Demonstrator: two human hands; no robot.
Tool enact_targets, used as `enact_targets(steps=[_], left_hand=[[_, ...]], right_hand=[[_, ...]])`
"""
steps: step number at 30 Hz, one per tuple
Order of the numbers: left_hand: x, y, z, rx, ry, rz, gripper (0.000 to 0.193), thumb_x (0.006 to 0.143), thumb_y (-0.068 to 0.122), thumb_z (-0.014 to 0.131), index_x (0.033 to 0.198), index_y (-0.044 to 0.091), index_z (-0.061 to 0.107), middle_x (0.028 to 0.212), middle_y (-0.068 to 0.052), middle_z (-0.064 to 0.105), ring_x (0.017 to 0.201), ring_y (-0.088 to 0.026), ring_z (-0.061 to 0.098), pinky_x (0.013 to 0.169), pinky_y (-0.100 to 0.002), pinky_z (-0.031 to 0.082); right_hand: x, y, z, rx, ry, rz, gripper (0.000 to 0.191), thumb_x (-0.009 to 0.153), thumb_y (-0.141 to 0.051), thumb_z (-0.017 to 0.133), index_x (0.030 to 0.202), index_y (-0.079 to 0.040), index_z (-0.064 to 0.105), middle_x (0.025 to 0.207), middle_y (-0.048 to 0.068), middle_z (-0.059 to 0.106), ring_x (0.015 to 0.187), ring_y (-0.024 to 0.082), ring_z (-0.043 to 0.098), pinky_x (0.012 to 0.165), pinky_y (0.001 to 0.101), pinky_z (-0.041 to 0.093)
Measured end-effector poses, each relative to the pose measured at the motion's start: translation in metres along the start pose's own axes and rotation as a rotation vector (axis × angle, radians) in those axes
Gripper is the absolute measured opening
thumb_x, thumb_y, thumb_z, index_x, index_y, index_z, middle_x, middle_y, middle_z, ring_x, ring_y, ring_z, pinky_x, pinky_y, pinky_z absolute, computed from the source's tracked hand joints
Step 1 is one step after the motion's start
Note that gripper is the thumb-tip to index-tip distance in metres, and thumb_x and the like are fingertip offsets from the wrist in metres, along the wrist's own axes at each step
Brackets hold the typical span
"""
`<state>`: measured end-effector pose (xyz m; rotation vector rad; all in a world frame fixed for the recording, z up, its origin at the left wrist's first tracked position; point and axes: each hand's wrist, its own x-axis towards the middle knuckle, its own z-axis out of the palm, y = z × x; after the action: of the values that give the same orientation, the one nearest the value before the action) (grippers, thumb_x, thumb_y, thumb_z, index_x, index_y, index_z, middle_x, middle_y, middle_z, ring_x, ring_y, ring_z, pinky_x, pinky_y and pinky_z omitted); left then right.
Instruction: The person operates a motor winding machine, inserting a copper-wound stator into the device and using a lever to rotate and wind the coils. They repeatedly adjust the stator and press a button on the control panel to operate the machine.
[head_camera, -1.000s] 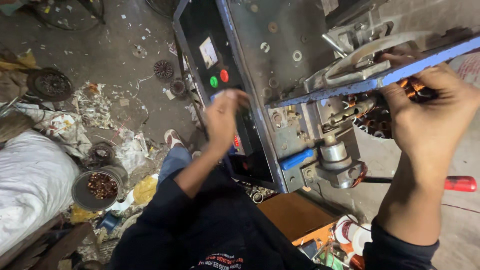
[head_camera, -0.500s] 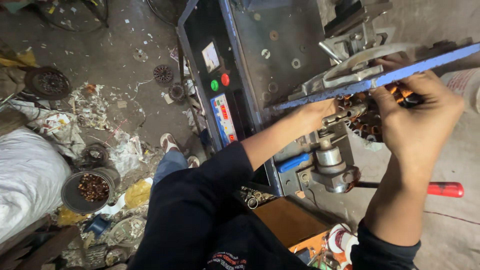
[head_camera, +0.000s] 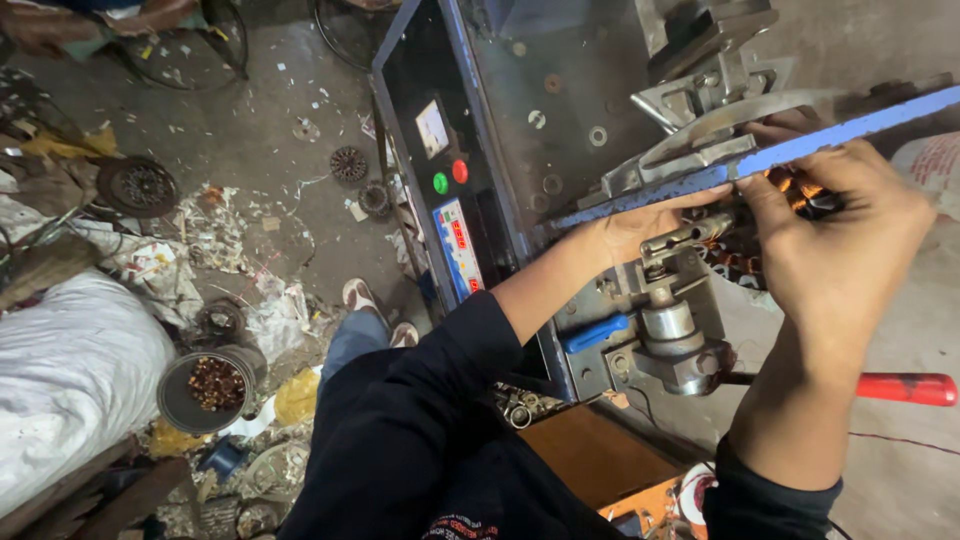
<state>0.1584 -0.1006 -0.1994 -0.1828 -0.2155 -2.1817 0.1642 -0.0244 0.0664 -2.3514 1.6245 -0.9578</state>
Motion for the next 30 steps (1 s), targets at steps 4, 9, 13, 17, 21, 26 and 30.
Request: enact_targets(steps=[4, 9, 13, 17, 21, 26, 30], left_hand=[[-0.003, 0.003, 0.001, -0.067, -0.038, 0.028, 0.042, 0.097, 0.022, 0.076, 0.133, 0.003, 0.063, 0.124, -0.009, 0.071, 0.112, -0.022, 0.067, 0.094, -0.041, 0.059], [0.008, -0.008, -0.003, 0.144, -0.021, 0.006, 0.047, 0.098, 0.027, 0.079, 0.130, -0.004, 0.063, 0.125, -0.014, 0.069, 0.110, -0.025, 0.066, 0.093, -0.040, 0.057], [0.007, -0.007, 0.001, 0.139, -0.043, 0.079, 0.051, 0.094, 0.030, 0.082, 0.130, -0.002, 0.063, 0.126, -0.011, 0.069, 0.114, -0.023, 0.066, 0.098, -0.039, 0.057], [-0.004, -0.005, 0.001, -0.067, -0.246, 0.233, 0.053, 0.091, 0.030, 0.085, 0.131, 0.005, 0.061, 0.126, -0.007, 0.069, 0.117, -0.019, 0.065, 0.103, -0.039, 0.057], [-0.013, 0.004, 0.003, -0.211, -0.437, 0.153, 0.061, 0.087, 0.029, 0.087, 0.136, 0.004, 0.060, 0.127, -0.010, 0.069, 0.115, -0.023, 0.066, 0.098, -0.045, 0.058], [-0.013, 0.002, -0.003, -0.190, -0.248, -0.002, 0.051, 0.097, 0.029, 0.067, 0.139, 0.001, 0.057, 0.135, -0.015, 0.063, 0.122, -0.029, 0.061, 0.104, -0.046, 0.052], [-0.007, -0.015, -0.024, -0.640, -0.093, -0.055, 0.043, 0.108, 0.028, 0.051, 0.139, -0.001, 0.053, 0.139, -0.020, 0.058, 0.127, -0.033, 0.057, 0.110, -0.047, 0.046]], right_hand=[[-0.001, -0.001, 0.000, 0.019, 0.014, 0.066, 0.030, 0.086, 0.007, 0.077, 0.115, -0.003, 0.075, 0.118, 0.013, 0.073, 0.107, 0.019, 0.070, 0.095, 0.0289, 0.054], [-0.008, 0.013, 0.000, -0.076, 0.007, 0.187, 0.030, 0.092, -0.001, 0.079, 0.122, -0.007, 0.077, 0.118, 0.011, 0.074, 0.100, 0.020, 0.070, 0.092, 0.0287, 0.053], [-0.020, 0.045, 0.007, -0.087, -0.025, 0.088, 0.028, 0.096, -0.002, 0.078, 0.124, -0.005, 0.075, 0.120, 0.013, 0.073, 0.109, 0.021, 0.069, 0.100, 0.0298, 0.053], [-0.022, 0.077, 0.016, -0.039, -0.043, 0.344, 0.027, 0.099, -0.011, 0.079, 0.125, -0.006, 0.074, 0.114, 0.013, 0.073, 0.107, 0.022, 0.068, 0.097, 0.0339, 0.052], [-0.021, 0.070, 0.014, -0.039, -0.042, 0.294, 0.027, 0.097, -0.008, 0.078, 0.123, -0.004, 0.074, 0.118, 0.011, 0.073, 0.110, 0.023, 0.068, 0.098, 0.0333, 0.051], [-0.013, 0.019, 0.002, -0.063, -0.021, 0.164, 0.035, 0.092, 0.006, 0.071, 0.125, -0.005, 0.076, 0.124, 0.012, 0.073, 0.107, 0.021, 0.070, 0.100, 0.0307, 0.053], [0.006, -0.009, 0.001, -0.018, 0.033, 0.175, 0.037, 0.080, 0.009, 0.070, 0.112, -0.008, 0.076, 0.120, 0.012, 0.072, 0.112, 0.021, 0.070, 0.097, 0.0299, 0.053]])
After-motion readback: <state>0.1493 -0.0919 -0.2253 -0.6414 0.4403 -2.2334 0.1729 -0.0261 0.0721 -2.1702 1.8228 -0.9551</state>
